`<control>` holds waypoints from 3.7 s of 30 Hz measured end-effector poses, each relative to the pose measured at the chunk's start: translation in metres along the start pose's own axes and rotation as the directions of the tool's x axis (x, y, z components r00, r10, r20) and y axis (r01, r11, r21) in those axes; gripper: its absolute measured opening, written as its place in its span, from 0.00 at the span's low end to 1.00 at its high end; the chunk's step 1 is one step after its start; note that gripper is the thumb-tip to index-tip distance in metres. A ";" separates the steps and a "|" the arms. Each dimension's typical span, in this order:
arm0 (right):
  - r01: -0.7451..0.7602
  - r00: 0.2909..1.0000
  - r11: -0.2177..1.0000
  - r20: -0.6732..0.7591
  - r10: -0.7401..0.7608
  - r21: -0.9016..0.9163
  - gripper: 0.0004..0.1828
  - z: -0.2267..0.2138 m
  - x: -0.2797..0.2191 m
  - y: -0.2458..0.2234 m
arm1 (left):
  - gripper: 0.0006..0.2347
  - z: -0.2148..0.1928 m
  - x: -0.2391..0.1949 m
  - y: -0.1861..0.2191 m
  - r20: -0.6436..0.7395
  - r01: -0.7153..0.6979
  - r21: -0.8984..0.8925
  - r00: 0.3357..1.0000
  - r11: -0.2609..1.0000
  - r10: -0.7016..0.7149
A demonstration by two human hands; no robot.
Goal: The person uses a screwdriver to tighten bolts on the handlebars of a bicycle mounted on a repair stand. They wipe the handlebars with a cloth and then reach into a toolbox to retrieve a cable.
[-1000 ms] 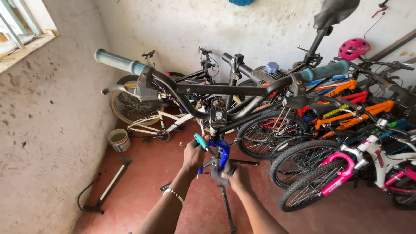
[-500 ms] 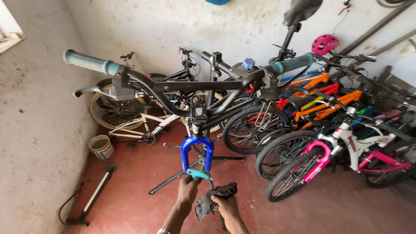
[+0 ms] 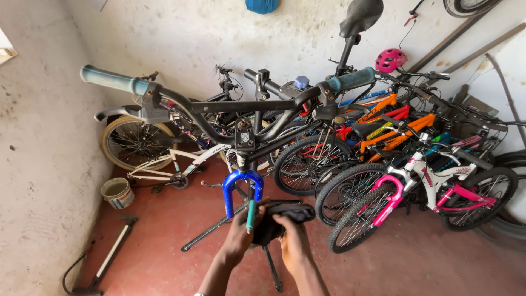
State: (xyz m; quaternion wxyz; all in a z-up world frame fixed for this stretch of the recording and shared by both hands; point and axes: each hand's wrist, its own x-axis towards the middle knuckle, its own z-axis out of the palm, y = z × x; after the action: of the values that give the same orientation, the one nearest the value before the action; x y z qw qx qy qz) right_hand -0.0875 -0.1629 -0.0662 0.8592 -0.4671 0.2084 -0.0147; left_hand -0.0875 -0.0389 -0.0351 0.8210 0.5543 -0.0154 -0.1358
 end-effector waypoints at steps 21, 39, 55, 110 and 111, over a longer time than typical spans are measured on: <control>-0.009 0.974 0.968 0.220 -0.048 0.252 0.11 0.042 -0.024 -0.054 | 0.14 -0.051 -0.006 0.033 -0.067 -0.285 0.049 0.955 0.957 0.288; 0.192 0.979 0.976 0.096 -0.182 -0.106 0.22 0.072 -0.061 -0.065 | 0.10 -0.003 -0.016 0.038 -0.133 -0.422 0.314 0.867 0.850 0.480; -0.052 0.900 0.997 0.429 0.071 -0.055 0.24 0.024 -0.037 -0.048 | 0.08 -0.014 0.004 0.072 -0.289 -0.364 -0.231 0.911 0.902 0.294; 0.135 0.973 0.991 0.187 -0.133 0.004 0.05 0.110 0.028 -0.091 | 0.07 -0.036 0.082 0.065 -0.512 -0.550 -0.037 0.727 0.834 0.457; 0.139 0.973 0.990 0.188 -0.137 0.002 0.05 0.107 0.036 -0.090 | 0.07 -0.033 0.081 0.067 -0.511 -0.552 -0.040 0.727 0.833 0.458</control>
State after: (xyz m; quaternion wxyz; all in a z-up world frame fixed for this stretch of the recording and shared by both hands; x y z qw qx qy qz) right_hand 0.0006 -0.1361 0.0449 0.8694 -0.4843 0.0937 -0.0290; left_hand 0.0103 -0.0056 0.0037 0.8527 0.4638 0.0512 0.2350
